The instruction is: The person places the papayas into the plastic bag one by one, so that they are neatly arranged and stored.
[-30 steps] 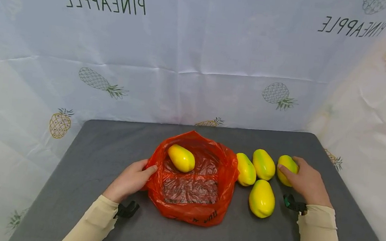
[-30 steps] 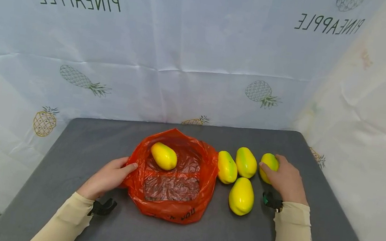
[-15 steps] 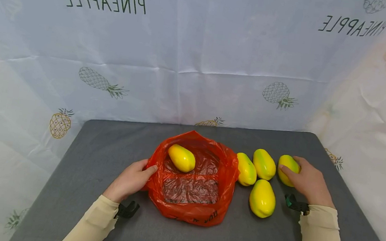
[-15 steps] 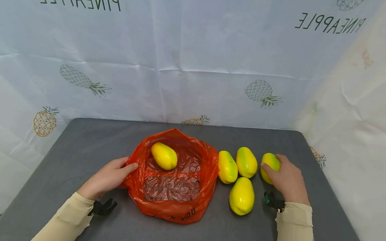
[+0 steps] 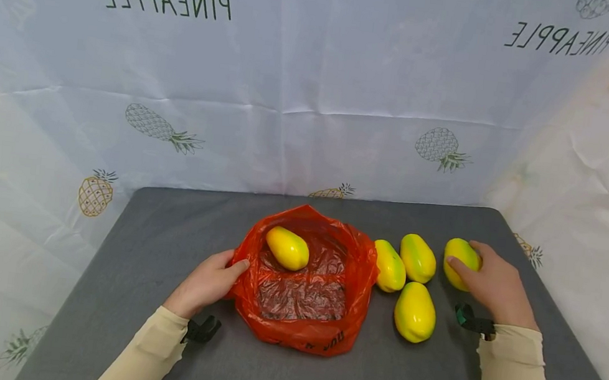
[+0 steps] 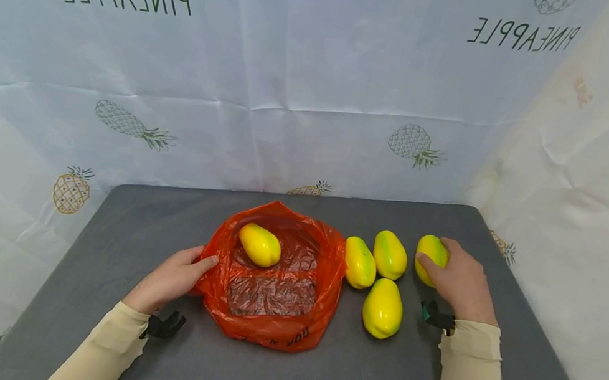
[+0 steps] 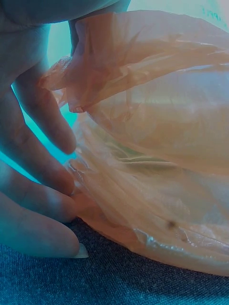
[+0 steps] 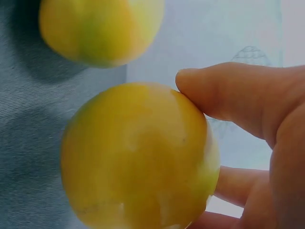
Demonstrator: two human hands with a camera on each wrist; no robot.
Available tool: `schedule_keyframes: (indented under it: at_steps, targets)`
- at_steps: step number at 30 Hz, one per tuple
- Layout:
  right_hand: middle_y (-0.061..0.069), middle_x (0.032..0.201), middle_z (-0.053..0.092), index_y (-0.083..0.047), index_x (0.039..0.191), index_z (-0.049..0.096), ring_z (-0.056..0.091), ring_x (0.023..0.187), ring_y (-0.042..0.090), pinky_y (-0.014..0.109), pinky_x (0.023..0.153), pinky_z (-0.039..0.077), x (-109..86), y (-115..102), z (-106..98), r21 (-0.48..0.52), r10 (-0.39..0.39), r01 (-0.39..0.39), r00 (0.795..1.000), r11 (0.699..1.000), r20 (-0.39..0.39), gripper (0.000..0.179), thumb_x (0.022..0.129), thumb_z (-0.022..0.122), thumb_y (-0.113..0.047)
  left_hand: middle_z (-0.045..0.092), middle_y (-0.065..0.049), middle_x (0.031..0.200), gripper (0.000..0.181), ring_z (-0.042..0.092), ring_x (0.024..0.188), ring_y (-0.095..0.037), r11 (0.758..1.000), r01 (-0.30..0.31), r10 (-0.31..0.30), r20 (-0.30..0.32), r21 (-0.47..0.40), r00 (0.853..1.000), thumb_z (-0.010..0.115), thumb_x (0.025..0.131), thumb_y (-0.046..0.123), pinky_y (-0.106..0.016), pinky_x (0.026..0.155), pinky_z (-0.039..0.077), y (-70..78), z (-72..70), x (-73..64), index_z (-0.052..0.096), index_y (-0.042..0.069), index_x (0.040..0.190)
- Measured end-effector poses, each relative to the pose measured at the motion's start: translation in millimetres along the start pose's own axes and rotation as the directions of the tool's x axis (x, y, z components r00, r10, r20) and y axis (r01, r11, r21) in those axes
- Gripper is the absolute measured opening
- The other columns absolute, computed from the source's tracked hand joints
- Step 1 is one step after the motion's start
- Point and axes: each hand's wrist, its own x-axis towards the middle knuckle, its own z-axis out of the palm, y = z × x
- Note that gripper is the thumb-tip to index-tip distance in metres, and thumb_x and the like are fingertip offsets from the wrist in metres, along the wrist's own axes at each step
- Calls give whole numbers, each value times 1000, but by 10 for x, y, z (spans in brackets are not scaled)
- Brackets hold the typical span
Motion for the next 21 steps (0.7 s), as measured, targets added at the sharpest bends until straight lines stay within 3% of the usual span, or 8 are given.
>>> schedule_keyframes:
  at_steps: [12,21]
  targets:
    - [43,150,48,5,165,30,60,112,55,61,80,53,-166,-247,-167,-16,-33,31,997,999,-70,97,105,52,-68,66,-8,83,33,63,71,-24,1000,-5,5,-9,12,1000,55,113,34,-36,70,53,11,-7,8,66,7,128]
    - [36,157,49,-2,168,31,59,122,52,69,90,52,-263,-663,-161,38,-111,115,990,993,-83,94,105,54,-68,66,-8,83,32,62,70,-23,1000,6,-6,-13,9,1000,55,112,33,-37,70,54,14,-1,8,66,7,127]
